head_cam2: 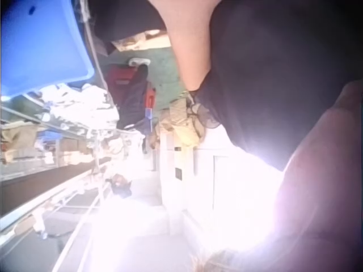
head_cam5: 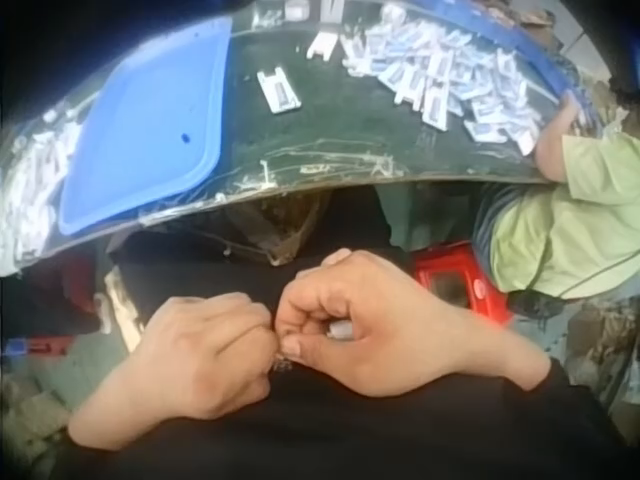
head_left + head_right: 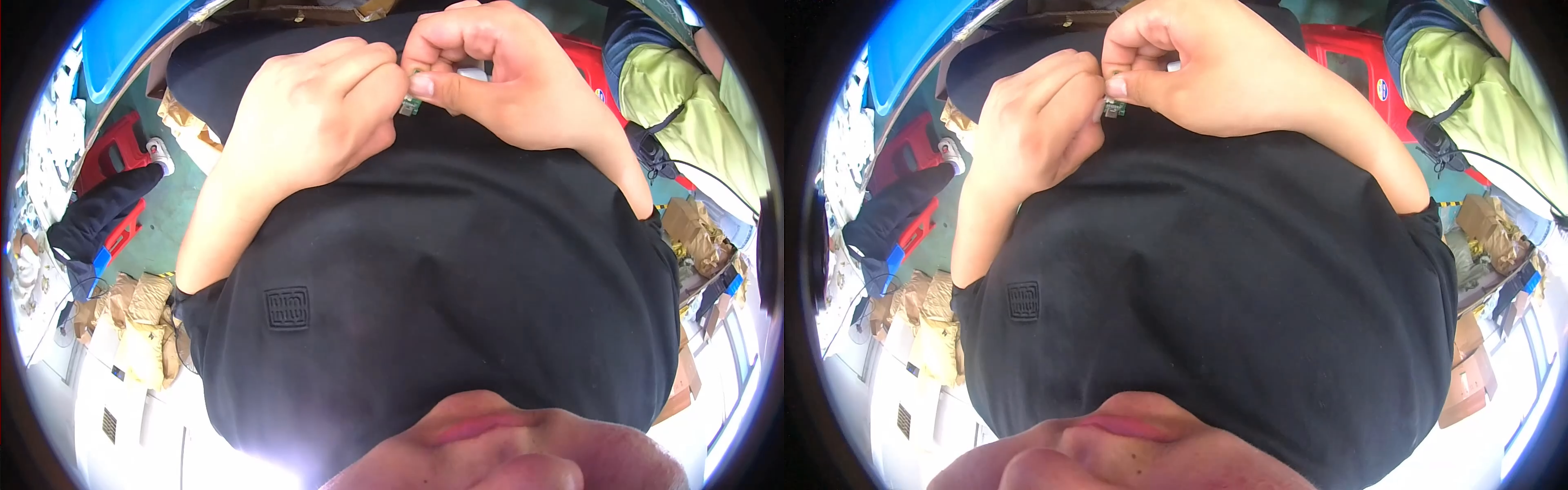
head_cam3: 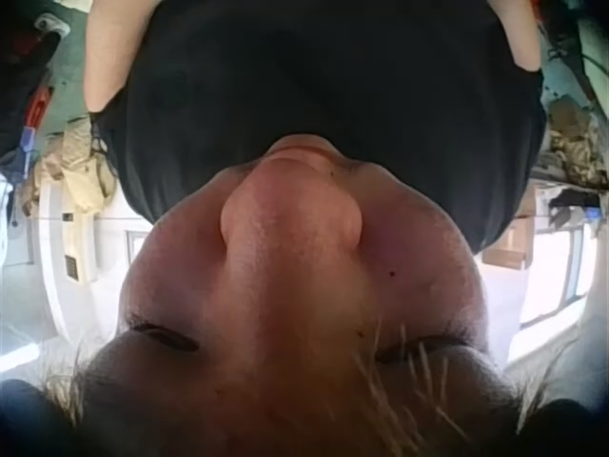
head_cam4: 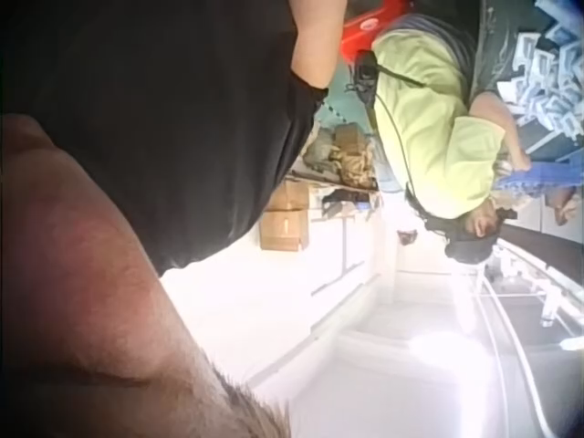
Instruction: The person assembles electronic circuit boards into white plastic housings by hand, connecting wiring to the circuit boards before enclosing them in the housings.
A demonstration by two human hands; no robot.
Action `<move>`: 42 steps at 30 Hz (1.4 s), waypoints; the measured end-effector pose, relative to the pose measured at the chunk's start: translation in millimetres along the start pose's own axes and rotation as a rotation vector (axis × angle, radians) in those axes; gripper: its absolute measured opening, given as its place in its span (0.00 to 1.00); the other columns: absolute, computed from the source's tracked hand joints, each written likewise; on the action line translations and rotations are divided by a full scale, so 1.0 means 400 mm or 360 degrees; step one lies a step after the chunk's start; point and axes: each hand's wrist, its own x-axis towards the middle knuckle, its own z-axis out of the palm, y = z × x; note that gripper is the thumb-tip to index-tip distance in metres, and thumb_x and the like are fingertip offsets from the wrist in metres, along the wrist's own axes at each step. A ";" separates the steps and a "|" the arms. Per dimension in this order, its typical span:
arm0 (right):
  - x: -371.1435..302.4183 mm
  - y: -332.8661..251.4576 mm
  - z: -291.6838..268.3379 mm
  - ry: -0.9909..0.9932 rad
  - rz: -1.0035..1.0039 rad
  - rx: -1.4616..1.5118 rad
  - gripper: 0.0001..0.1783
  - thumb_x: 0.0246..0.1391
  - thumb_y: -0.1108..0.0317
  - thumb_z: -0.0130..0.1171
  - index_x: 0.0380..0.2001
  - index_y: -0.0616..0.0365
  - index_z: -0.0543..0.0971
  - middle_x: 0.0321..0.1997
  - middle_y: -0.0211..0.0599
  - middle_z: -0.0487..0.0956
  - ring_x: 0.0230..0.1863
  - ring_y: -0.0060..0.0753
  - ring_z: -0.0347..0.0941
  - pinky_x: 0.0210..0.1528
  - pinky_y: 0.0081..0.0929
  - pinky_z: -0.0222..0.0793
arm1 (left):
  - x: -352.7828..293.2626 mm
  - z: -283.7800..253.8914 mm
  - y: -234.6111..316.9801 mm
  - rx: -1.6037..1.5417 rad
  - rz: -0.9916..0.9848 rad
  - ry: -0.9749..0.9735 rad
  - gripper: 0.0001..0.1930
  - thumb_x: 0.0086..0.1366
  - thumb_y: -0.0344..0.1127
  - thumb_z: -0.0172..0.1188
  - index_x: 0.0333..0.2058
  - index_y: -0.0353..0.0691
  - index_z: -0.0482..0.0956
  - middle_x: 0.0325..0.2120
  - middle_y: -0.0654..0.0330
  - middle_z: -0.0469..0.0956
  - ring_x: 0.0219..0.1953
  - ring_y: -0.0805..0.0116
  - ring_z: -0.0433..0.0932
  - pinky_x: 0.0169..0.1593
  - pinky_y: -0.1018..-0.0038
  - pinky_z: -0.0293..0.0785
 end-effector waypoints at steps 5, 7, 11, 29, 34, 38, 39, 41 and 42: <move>0.034 -0.056 -0.024 -0.0232 0.0976 0.0348 0.04 0.56 0.71 0.66 0.30 0.56 0.80 0.23 0.33 0.79 0.26 0.33 0.76 0.32 0.30 0.68 | -0.008 0.014 -0.005 -0.0057 -0.0021 0.0113 0.14 0.41 0.22 0.63 0.29 0.34 0.71 0.29 0.52 0.74 0.30 0.49 0.77 0.31 0.61 0.76; 0.005 -0.007 -0.003 -0.0035 0.0020 -0.0004 0.04 0.57 0.71 0.66 0.30 0.57 0.80 0.23 0.34 0.79 0.25 0.32 0.76 0.29 0.29 0.68 | -0.006 0.017 -0.012 -0.0029 -0.0018 0.0082 0.15 0.43 0.28 0.68 0.31 0.39 0.72 0.29 0.59 0.74 0.33 0.56 0.80 0.31 0.64 0.79; 0.027 -0.052 -0.021 -0.0247 0.1035 0.0431 0.03 0.57 0.72 0.66 0.31 0.58 0.80 0.23 0.33 0.79 0.25 0.28 0.75 0.29 0.26 0.67 | -0.011 0.019 -0.011 -0.0121 -0.0090 0.0059 0.14 0.46 0.27 0.67 0.31 0.39 0.72 0.28 0.58 0.73 0.31 0.54 0.79 0.31 0.63 0.77; -0.008 -0.001 0.007 0.0078 -0.0023 -0.0010 0.04 0.54 0.73 0.67 0.29 0.59 0.80 0.24 0.36 0.79 0.26 0.34 0.75 0.33 0.30 0.67 | -0.013 0.039 0.007 -0.0193 -0.0379 0.0133 0.07 0.55 0.30 0.66 0.28 0.38 0.75 0.24 0.57 0.74 0.26 0.53 0.78 0.30 0.63 0.76; -0.015 0.004 0.021 0.0138 0.0097 -0.0059 0.05 0.53 0.72 0.68 0.28 0.57 0.80 0.24 0.35 0.79 0.29 0.36 0.75 0.39 0.31 0.65 | -0.011 0.028 0.010 0.0135 -0.0313 0.0065 0.09 0.54 0.31 0.67 0.26 0.39 0.73 0.23 0.58 0.74 0.26 0.53 0.79 0.30 0.62 0.78; -0.015 0.008 0.021 0.0105 0.0019 -0.0122 0.06 0.53 0.72 0.69 0.28 0.56 0.80 0.24 0.34 0.78 0.29 0.37 0.74 0.42 0.33 0.63 | -0.016 0.020 0.014 -0.0012 -0.0341 -0.0009 0.07 0.53 0.20 0.63 0.32 0.34 0.78 0.26 0.53 0.77 0.26 0.50 0.78 0.32 0.64 0.76; -0.013 0.011 0.022 0.0118 -0.0012 -0.0129 0.06 0.52 0.72 0.69 0.28 0.56 0.80 0.24 0.34 0.78 0.29 0.37 0.74 0.43 0.32 0.62 | -0.017 0.020 0.011 -0.0097 -0.0369 -0.0005 0.07 0.54 0.20 0.63 0.32 0.34 0.78 0.26 0.53 0.77 0.26 0.50 0.78 0.32 0.64 0.75; -0.015 0.012 0.024 0.0131 -0.0042 -0.0137 0.06 0.52 0.72 0.70 0.28 0.55 0.80 0.24 0.33 0.78 0.28 0.36 0.73 0.43 0.32 0.61 | -0.021 0.019 0.005 -0.0183 -0.0396 -0.0001 0.07 0.54 0.20 0.62 0.32 0.34 0.78 0.26 0.53 0.77 0.26 0.50 0.78 0.31 0.64 0.75; -0.019 0.012 0.026 0.0125 -0.0021 -0.0094 0.06 0.52 0.72 0.70 0.28 0.55 0.80 0.24 0.33 0.78 0.29 0.36 0.73 0.44 0.32 0.61 | -0.024 0.019 0.002 -0.0250 -0.0378 -0.0006 0.06 0.55 0.20 0.62 0.33 0.33 0.78 0.26 0.53 0.76 0.26 0.50 0.77 0.31 0.64 0.75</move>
